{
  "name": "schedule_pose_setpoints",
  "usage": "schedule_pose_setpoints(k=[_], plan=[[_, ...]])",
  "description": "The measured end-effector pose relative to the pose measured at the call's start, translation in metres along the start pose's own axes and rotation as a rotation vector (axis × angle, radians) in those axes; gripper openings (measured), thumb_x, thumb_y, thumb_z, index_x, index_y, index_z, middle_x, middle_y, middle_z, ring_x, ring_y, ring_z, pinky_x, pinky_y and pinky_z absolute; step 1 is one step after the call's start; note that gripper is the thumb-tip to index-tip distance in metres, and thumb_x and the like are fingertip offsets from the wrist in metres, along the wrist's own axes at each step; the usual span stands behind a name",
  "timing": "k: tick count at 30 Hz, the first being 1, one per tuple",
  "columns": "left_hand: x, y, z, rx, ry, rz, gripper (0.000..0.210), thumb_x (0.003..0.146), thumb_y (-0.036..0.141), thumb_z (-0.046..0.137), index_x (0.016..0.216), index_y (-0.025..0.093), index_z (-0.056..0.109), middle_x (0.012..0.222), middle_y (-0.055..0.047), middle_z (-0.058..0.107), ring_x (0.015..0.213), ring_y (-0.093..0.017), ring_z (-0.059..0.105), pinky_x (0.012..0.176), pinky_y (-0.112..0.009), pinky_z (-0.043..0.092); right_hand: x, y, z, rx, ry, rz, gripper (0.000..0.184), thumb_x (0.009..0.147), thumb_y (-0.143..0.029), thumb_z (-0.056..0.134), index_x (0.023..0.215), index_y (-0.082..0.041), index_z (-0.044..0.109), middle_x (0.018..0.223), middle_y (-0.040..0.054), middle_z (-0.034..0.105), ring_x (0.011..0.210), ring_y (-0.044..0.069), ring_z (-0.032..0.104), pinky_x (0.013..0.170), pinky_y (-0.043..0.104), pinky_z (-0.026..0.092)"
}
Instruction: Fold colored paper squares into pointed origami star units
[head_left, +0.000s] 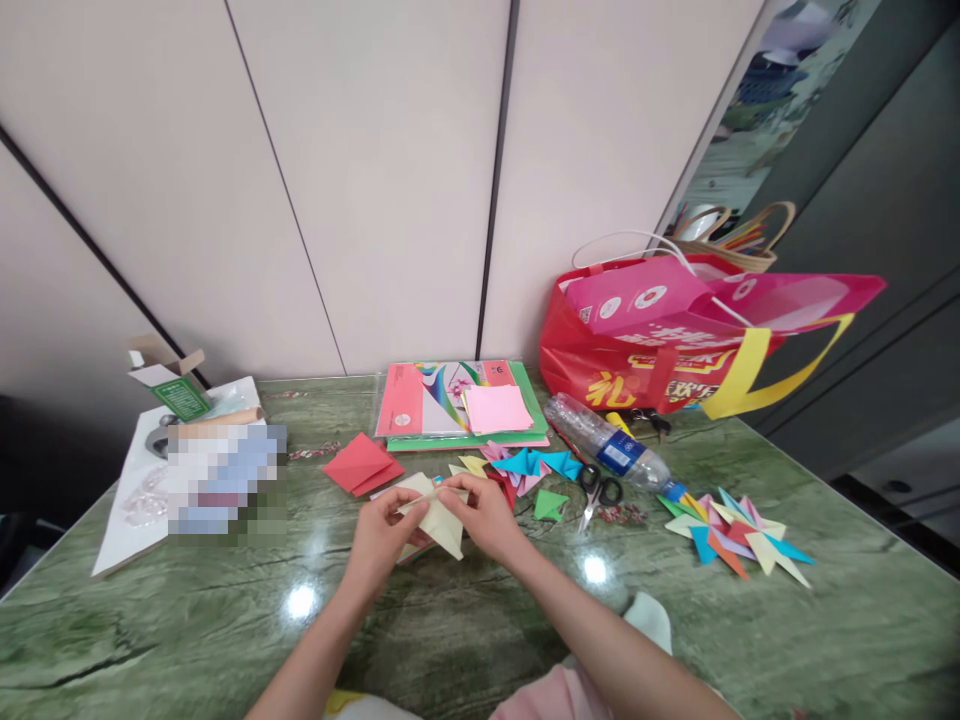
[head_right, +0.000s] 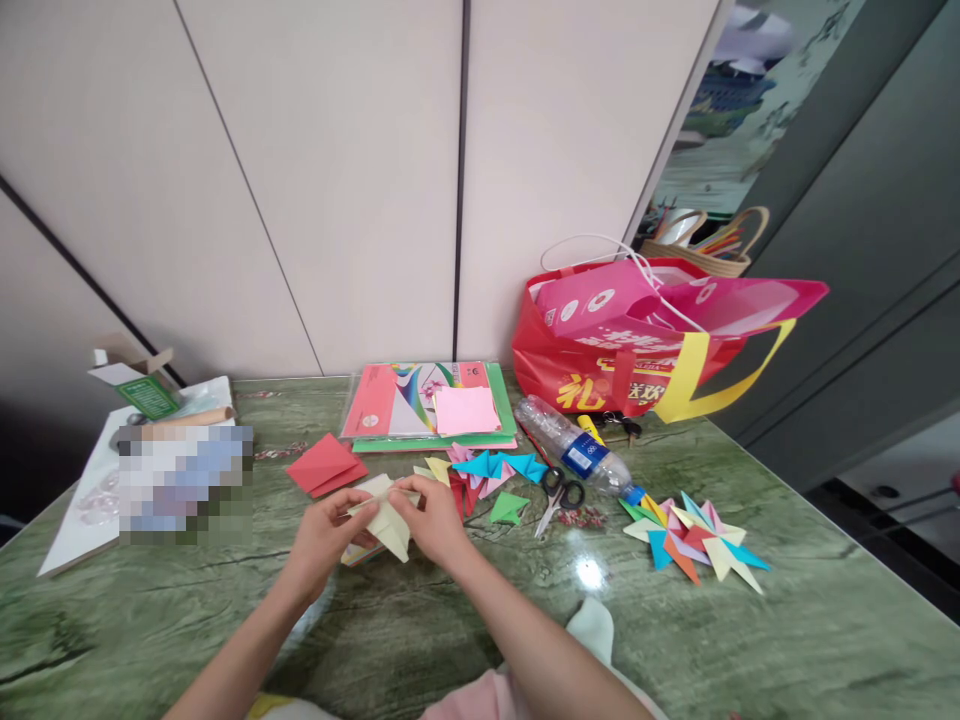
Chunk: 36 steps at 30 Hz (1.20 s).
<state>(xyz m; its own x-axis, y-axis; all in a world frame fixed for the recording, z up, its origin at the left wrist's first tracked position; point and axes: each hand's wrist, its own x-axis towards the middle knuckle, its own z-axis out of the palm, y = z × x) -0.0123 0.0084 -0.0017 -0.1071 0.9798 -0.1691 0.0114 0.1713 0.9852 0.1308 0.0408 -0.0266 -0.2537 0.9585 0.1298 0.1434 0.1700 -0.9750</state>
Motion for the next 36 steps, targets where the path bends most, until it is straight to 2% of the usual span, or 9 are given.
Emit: schedule_pose_setpoints(k=[5,10,15,19,25,28,31,33,36], plan=[[0.000,0.001,-0.001,0.018,0.054,0.021,0.027,0.060,0.039,0.068,0.068,0.014,0.060,0.040,0.002,0.060,0.035,-0.014,0.056,0.036,-0.021,0.045,-0.002,-0.003,0.001,0.153,0.029,0.031,0.026,0.065,-0.027,0.064,0.088,-0.017,0.058,0.086,0.0053,0.064,0.072,0.017,0.059,0.060,0.026,0.046],[-0.001,0.002,-0.002,0.006,0.128,0.039,0.032,0.058,0.042,0.069,0.069,0.013,0.060,0.040,0.001,0.060,0.033,-0.014,0.056,0.035,-0.021,0.044,-0.003,-0.006,0.002,0.200,0.095,0.039,0.026,0.060,-0.023,0.066,0.083,-0.017,0.054,0.073,0.0014,0.060,0.066,0.015,0.057,0.058,0.025,0.047],[-0.001,0.003,0.000,-0.034,0.087,0.038,0.032,0.057,0.042,0.070,0.069,0.013,0.060,0.041,0.002,0.060,0.034,-0.013,0.055,0.035,-0.021,0.045,-0.005,-0.010,0.002,0.130,0.157,-0.016,0.020,0.062,-0.022,0.064,0.078,-0.018,0.052,0.069,-0.0012,0.056,0.061,0.013,0.053,0.053,0.022,0.044],[-0.003,0.004,0.001,-0.036,0.057,0.054,0.030,0.058,0.041,0.070,0.069,0.014,0.062,0.042,0.002,0.059,0.033,-0.012,0.054,0.034,-0.020,0.044,-0.006,-0.010,0.003,0.110,0.148,-0.016,0.012,0.064,-0.022,0.062,0.072,-0.018,0.054,0.067,-0.0008,0.056,0.060,0.013,0.053,0.053,0.023,0.044],[-0.005,0.006,0.002,-0.019,0.031,0.051,0.028,0.061,0.040,0.068,0.066,0.013,0.061,0.038,0.002,0.058,0.032,-0.011,0.052,0.034,-0.019,0.043,-0.007,-0.010,0.004,0.140,0.189,-0.049,0.014,0.065,-0.023,0.065,0.071,-0.017,0.054,0.066,-0.0009,0.056,0.060,0.012,0.053,0.057,0.024,0.045],[-0.004,0.005,0.002,0.002,0.027,0.053,0.028,0.063,0.040,0.067,0.068,0.013,0.061,0.036,0.003,0.056,0.030,-0.011,0.050,0.032,-0.018,0.040,-0.009,-0.014,0.004,0.113,0.152,-0.107,0.009,0.068,-0.024,0.063,0.072,-0.016,0.059,0.070,0.0018,0.060,0.065,0.014,0.056,0.060,0.025,0.047],[-0.003,0.002,0.001,0.015,0.018,0.074,0.030,0.064,0.042,0.066,0.069,0.013,0.061,0.034,0.003,0.054,0.029,-0.010,0.048,0.031,-0.017,0.037,-0.011,-0.020,0.003,0.057,0.062,-0.226,0.006,0.072,-0.021,0.060,0.076,-0.018,0.064,0.079,0.0044,0.063,0.076,0.016,0.058,0.064,0.025,0.048],[-0.003,0.001,0.001,0.005,0.013,0.092,0.031,0.065,0.044,0.065,0.069,0.013,0.062,0.035,0.004,0.054,0.029,-0.009,0.047,0.031,-0.017,0.037,-0.012,-0.023,0.002,0.026,0.005,-0.285,0.009,0.073,-0.019,0.059,0.079,-0.020,0.066,0.086,0.0050,0.064,0.083,0.016,0.058,0.066,0.025,0.047],[-0.001,-0.001,-0.001,-0.006,0.034,0.122,0.033,0.066,0.045,0.063,0.072,0.013,0.064,0.038,0.004,0.053,0.030,-0.009,0.046,0.031,-0.018,0.037,-0.013,-0.025,0.001,-0.005,-0.046,-0.286,0.018,0.067,-0.021,0.066,0.085,-0.022,0.066,0.098,0.0061,0.061,0.091,0.018,0.056,0.066,0.025,0.046]])
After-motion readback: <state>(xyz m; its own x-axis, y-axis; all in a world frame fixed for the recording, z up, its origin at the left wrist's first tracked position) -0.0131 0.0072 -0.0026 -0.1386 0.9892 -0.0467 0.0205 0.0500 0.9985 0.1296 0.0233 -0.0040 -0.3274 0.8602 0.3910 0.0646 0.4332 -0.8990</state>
